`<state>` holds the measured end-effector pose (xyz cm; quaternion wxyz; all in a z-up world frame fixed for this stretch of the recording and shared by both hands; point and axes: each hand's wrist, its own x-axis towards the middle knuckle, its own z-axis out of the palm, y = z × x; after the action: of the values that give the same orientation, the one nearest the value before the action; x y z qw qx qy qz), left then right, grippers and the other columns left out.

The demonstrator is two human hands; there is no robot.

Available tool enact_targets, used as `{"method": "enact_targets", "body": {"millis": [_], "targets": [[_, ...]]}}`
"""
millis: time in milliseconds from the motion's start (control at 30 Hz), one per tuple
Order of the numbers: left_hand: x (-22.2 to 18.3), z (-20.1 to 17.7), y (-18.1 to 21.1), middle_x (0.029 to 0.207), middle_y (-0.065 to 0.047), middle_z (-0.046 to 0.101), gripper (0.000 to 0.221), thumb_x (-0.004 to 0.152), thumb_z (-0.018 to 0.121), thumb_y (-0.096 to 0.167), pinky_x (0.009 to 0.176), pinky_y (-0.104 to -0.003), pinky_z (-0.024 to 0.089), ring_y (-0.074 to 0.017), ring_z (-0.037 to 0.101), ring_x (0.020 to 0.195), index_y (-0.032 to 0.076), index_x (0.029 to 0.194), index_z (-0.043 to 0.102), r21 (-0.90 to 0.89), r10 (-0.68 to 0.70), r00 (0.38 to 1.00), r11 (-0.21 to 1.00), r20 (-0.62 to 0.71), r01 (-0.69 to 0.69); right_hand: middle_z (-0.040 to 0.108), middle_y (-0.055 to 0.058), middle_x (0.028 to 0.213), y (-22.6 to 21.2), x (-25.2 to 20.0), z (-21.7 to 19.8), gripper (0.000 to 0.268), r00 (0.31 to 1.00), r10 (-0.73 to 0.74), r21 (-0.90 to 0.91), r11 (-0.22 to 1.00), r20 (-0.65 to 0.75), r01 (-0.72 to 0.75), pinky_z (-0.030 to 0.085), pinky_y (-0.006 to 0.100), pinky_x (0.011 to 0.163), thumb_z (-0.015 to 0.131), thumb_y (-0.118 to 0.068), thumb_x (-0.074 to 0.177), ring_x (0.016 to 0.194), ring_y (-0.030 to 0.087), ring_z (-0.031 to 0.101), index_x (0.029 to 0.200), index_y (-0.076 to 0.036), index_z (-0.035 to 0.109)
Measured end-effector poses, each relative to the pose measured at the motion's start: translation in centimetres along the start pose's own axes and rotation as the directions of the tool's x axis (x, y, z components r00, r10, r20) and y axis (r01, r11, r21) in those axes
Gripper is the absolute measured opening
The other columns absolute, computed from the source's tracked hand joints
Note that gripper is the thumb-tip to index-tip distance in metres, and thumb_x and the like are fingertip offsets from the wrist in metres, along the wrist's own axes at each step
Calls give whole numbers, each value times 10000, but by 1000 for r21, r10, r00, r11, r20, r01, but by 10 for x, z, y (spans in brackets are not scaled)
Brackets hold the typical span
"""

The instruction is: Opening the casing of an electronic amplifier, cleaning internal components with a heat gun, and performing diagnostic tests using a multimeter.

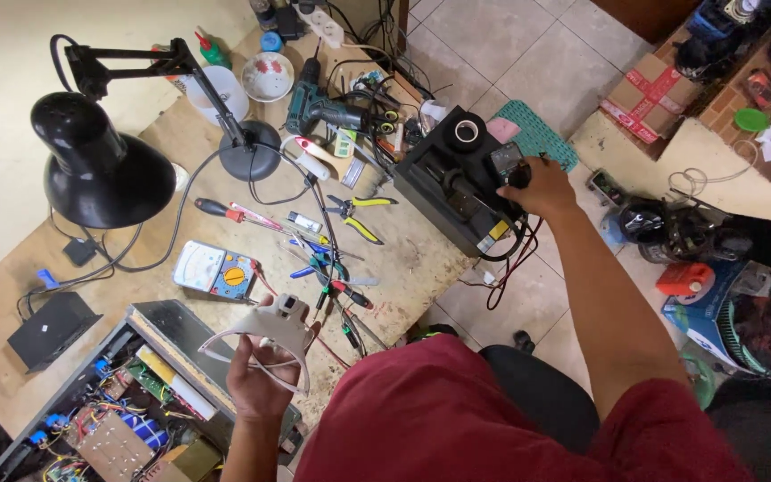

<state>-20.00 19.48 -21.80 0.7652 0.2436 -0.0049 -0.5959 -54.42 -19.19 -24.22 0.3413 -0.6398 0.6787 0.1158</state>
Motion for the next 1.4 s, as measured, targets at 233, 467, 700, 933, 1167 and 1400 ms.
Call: {"method": "enact_targets", "body": {"millis": [233,467,700,933,1167,1400], "targets": [[3,26,3,1468,-229,515,751,863,590,372,1089,-620,415,-453,512,1311,93,1537,412,166,43,939,986,-341,16,487,167,1406,27,26,27,851,990,-40,90,995,-138,53,477,550,913,753,-547,772,1256,384,466,1459,-141,458],[1,28,-3,1478,-222,535,731,861,526,305,1119,-513,457,-435,550,1322,81,1543,392,337,74,838,932,-541,136,600,159,1247,60,-62,0,598,986,52,834,542,-157,105,578,354,696,627,-163,946,929,240,688,1522,-149,467],[6,-81,-33,1339,-209,649,539,938,615,187,1000,-625,536,-446,649,1190,107,1464,523,312,171,904,949,-393,-44,674,386,1243,9,-152,55,817,877,-450,540,787,171,299,522,614,929,869,-170,653,1157,504,652,1403,12,602],[10,-45,-39,1194,-176,728,415,916,677,133,936,-487,604,-329,728,1084,82,1323,615,330,227,926,936,-300,-123,556,202,1380,-23,-61,208,867,940,-341,32,940,14,340,473,504,1071,731,-495,807,1302,364,542,1532,-108,458],[-1,-13,-33,1059,-18,747,268,947,664,123,742,-210,608,-117,745,909,130,1213,634,422,202,915,906,-348,-40,593,182,1296,-7,12,282,817,873,-428,-164,903,-236,398,499,468,997,788,-442,818,1206,342,604,1492,-89,492],[22,-6,-59,1134,-130,728,379,920,626,60,877,-413,621,-250,732,1014,103,1296,597,304,173,937,950,-303,-77,628,173,1198,-51,-96,216,588,651,-674,76,672,-349,737,514,436,982,767,-344,837,1148,345,648,1341,-69,640]]}}
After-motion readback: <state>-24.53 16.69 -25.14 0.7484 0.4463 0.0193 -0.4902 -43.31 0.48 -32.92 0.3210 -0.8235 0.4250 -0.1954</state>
